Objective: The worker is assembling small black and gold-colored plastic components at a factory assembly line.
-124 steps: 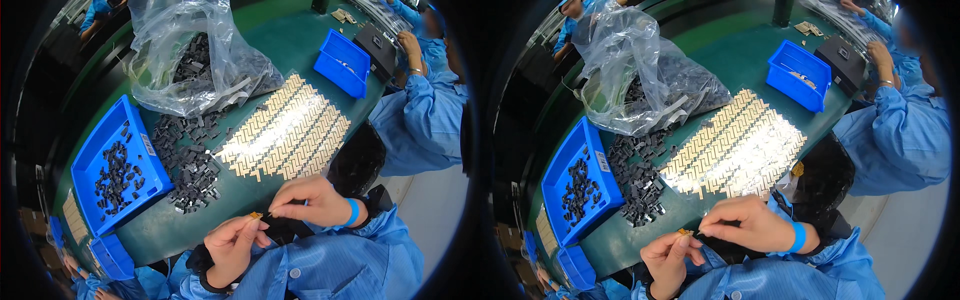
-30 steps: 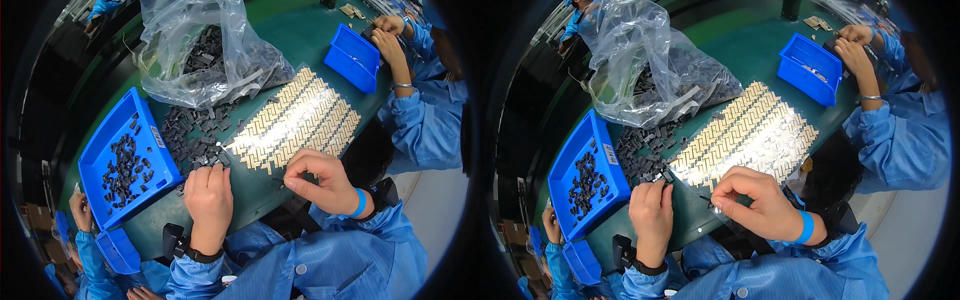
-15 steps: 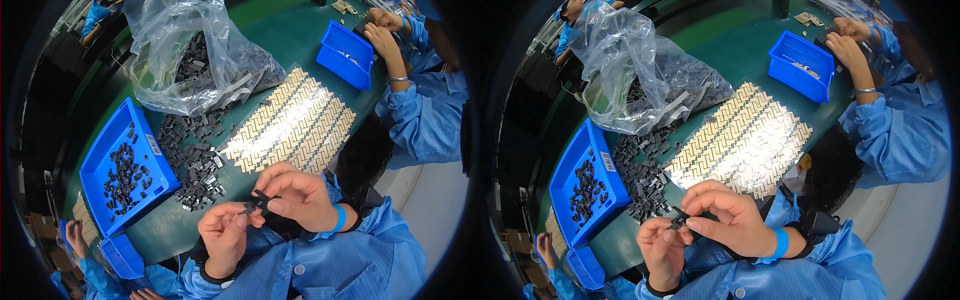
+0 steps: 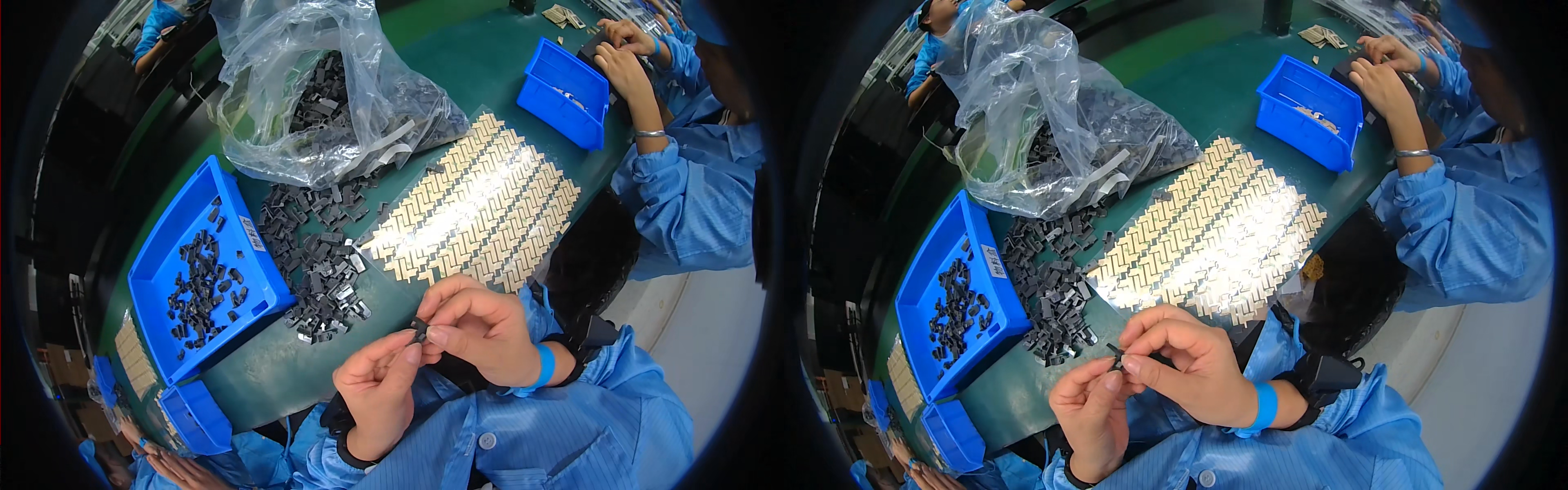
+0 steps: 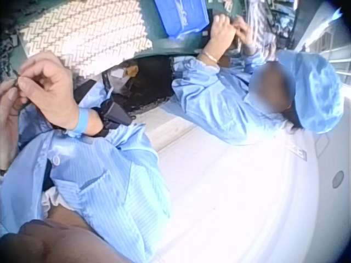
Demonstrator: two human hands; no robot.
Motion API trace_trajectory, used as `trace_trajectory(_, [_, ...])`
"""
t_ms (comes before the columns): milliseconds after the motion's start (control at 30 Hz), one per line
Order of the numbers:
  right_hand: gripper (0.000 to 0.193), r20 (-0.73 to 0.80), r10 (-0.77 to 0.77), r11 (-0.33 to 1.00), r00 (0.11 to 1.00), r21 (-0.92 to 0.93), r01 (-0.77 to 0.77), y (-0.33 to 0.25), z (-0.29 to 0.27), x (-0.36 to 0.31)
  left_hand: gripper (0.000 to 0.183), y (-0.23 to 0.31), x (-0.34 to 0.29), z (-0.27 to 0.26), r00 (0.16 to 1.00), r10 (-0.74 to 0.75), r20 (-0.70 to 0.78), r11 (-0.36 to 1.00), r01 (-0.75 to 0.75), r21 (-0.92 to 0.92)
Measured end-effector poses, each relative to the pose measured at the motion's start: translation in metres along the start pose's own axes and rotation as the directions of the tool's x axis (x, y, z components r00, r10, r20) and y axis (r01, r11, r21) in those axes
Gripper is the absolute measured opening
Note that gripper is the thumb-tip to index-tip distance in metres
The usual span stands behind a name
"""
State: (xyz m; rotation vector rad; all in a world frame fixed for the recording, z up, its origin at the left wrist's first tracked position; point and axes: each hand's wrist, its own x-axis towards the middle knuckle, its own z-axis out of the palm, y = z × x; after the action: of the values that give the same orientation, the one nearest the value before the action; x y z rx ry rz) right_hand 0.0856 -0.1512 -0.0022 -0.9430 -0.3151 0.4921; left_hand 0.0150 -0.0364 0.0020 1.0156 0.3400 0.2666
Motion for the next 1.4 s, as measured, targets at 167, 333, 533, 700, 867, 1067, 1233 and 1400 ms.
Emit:
trace_trajectory(167, [0.007,-0.028,-0.027,0.999,0.999,-0.039,0.026,0.002,0.001,0.001,0.018,0.0,0.0,-0.001,1.0,0.02,-0.001,0.995,-0.02,-0.093])
trace_trajectory(333, [0.007,-0.037,-0.028,0.998,0.999,-0.054,0.026,0.002,0.001,0.001,0.018,-0.001,0.0,-0.002,1.0,0.014,-0.001,0.995,-0.014,-0.102])
trace_trajectory(533, [0.008,-0.043,-0.053,0.993,0.998,-0.109,0.048,0.005,0.001,0.0,0.017,0.0,0.001,0.001,1.0,-0.012,-0.02,0.991,0.009,-0.131])
trace_trajectory(700, [0.009,-0.041,-0.076,0.987,0.996,-0.142,0.069,0.006,0.0,-0.001,0.016,-0.002,0.002,0.0,0.999,-0.028,-0.028,0.988,0.023,-0.153])
trace_trajectory(867, [0.008,-0.032,-0.121,0.971,0.992,-0.211,0.112,0.008,0.0,-0.002,0.016,-0.002,0.002,0.001,0.997,-0.065,-0.039,0.992,0.061,-0.112])
trace_trajectory(1067, [0.008,-0.032,-0.153,0.961,0.988,-0.236,0.141,0.012,-0.001,-0.003,0.017,-0.004,0.001,0.001,0.996,-0.077,-0.053,0.989,0.069,-0.127])
trace_trajectory(1233, [0.008,-0.041,-0.137,0.969,0.99,-0.211,0.125,0.014,0.0,-0.004,0.015,-0.007,0.002,-0.001,0.998,-0.058,-0.034,0.971,0.048,-0.235])
trace_trajectory(1400, [0.008,-0.039,-0.153,0.968,0.987,-0.209,0.142,0.016,0.0,-0.003,0.014,-0.007,0.002,0.001,0.998,-0.051,-0.044,0.964,0.038,-0.262])
